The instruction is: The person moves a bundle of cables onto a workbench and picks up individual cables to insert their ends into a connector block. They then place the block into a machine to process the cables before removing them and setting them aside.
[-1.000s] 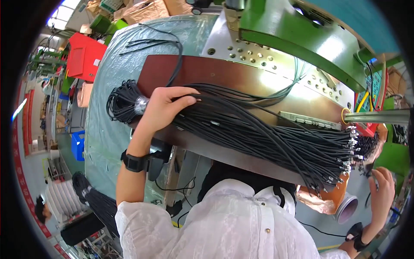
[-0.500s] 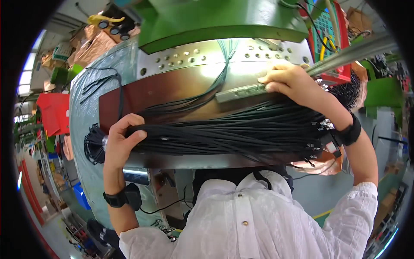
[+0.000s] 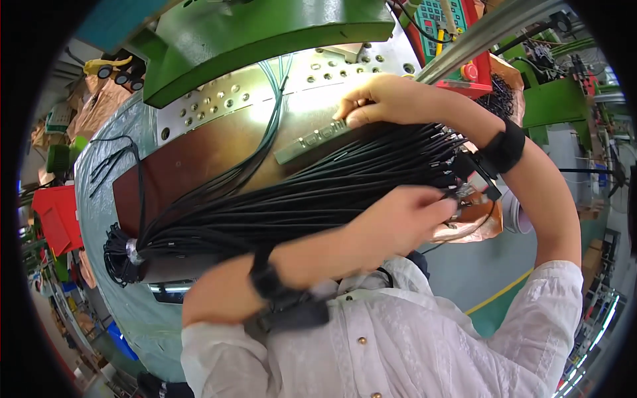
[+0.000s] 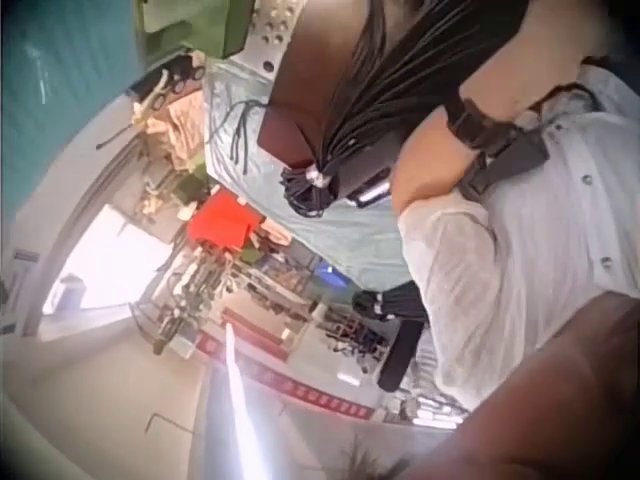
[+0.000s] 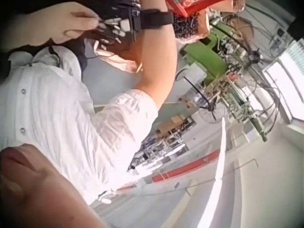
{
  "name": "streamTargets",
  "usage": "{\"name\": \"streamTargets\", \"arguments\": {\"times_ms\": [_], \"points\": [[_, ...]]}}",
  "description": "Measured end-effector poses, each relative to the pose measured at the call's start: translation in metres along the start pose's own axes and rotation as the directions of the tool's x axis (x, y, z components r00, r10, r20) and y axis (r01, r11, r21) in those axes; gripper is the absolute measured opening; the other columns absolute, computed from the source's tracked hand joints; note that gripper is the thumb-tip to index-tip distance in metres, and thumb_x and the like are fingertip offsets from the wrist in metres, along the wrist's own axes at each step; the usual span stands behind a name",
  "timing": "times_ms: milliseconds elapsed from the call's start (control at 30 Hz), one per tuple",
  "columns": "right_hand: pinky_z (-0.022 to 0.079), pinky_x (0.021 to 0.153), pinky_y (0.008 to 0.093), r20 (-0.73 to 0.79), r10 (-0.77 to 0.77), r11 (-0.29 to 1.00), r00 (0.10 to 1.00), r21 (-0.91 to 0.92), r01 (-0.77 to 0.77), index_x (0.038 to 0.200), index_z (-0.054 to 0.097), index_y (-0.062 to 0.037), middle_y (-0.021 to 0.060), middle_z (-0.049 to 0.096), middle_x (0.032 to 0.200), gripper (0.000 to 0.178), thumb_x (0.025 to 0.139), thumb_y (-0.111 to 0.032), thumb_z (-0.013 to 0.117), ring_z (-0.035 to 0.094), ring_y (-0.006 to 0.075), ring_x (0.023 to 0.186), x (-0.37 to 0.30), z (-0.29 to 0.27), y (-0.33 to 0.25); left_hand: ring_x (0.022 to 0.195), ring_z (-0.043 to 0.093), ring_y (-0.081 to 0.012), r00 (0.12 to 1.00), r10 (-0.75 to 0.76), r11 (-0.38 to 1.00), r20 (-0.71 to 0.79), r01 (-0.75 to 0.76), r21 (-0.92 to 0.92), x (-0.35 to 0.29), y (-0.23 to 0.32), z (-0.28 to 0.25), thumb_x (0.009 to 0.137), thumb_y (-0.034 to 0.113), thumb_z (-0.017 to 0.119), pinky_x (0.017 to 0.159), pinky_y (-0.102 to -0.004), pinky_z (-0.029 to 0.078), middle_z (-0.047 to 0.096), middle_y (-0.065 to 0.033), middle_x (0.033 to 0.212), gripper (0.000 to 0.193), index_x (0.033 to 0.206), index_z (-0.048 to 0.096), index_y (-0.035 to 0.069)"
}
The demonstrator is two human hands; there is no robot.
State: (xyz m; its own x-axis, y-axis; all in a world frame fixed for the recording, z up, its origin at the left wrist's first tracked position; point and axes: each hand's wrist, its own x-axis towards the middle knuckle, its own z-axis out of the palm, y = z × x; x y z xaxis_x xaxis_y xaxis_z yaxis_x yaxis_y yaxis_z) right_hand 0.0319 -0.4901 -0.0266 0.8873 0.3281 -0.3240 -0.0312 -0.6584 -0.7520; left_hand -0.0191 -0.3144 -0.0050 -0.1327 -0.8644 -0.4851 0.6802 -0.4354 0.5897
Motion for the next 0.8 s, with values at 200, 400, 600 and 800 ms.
{"name": "streamTargets", "arguments": {"times_ms": [200, 400, 600, 800], "points": [[0.046, 0.073, 0.0336, -0.226, -0.430, 0.892, 0.874, -0.256, 0.372, 0.100, 0.062, -0.0033, 0.0085, 0.058, 0.087, 0.026, 0.074, -0.005, 0.065, 0.056, 0.0249, 0.077, -0.017, 0.037, -0.008, 0.046, 0.030, -0.0043, 0.851, 0.293, 0.861, -0.437, -0.433, -0.266, -0.052, -0.037, -0.030, 0.096, 0.021, 0.045, 0.042, -0.0194, 0.024, 0.039, 0.0028, 0.057, 0.021, 0.098, 0.056, 0.003], [0.048, 0.069, 0.0343, -0.433, -0.614, 0.693, 0.661, -0.696, 0.188, 0.096, 0.060, -0.0014, 0.0092, 0.057, 0.088, 0.027, 0.069, -0.006, 0.063, 0.056, 0.0254, 0.077, -0.044, 0.060, -0.052, 0.046, 0.034, -0.0040, 0.851, 0.299, 0.800, -0.431, -0.470, -0.373, -0.063, -0.037, -0.033, 0.095, 0.023, 0.046, 0.042, -0.0185, 0.026, 0.044, 0.0020, 0.057, 0.023, 0.093, 0.055, 0.002], [0.048, 0.065, 0.0328, -0.244, -0.648, 0.609, 0.721, -0.735, 0.298, 0.093, 0.058, -0.0010, 0.0085, 0.056, 0.087, 0.032, 0.062, -0.012, 0.059, 0.057, 0.0248, 0.078, -0.033, 0.076, -0.057, 0.050, 0.048, -0.0074, 0.903, 0.209, 0.932, -0.375, -0.300, -0.202, -0.088, -0.042, -0.050, 0.095, 0.022, 0.046, 0.046, -0.0196, 0.038, 0.058, -0.0057, 0.065, 0.026, 0.089, 0.057, -0.001], [0.049, 0.064, 0.0321, -0.153, -0.634, 0.564, 0.758, -0.762, 0.318, 0.089, 0.058, -0.0010, 0.0084, 0.057, 0.088, 0.027, 0.064, -0.013, 0.060, 0.058, 0.0234, 0.077, -0.031, 0.067, -0.068, 0.058, 0.055, -0.0105, 0.858, 0.224, 0.918, -0.463, -0.345, -0.195, -0.104, -0.050, -0.047, 0.095, 0.020, 0.044, 0.054, -0.0224, 0.045, 0.061, -0.0092, 0.071, 0.027, 0.088, 0.057, -0.003]]}}
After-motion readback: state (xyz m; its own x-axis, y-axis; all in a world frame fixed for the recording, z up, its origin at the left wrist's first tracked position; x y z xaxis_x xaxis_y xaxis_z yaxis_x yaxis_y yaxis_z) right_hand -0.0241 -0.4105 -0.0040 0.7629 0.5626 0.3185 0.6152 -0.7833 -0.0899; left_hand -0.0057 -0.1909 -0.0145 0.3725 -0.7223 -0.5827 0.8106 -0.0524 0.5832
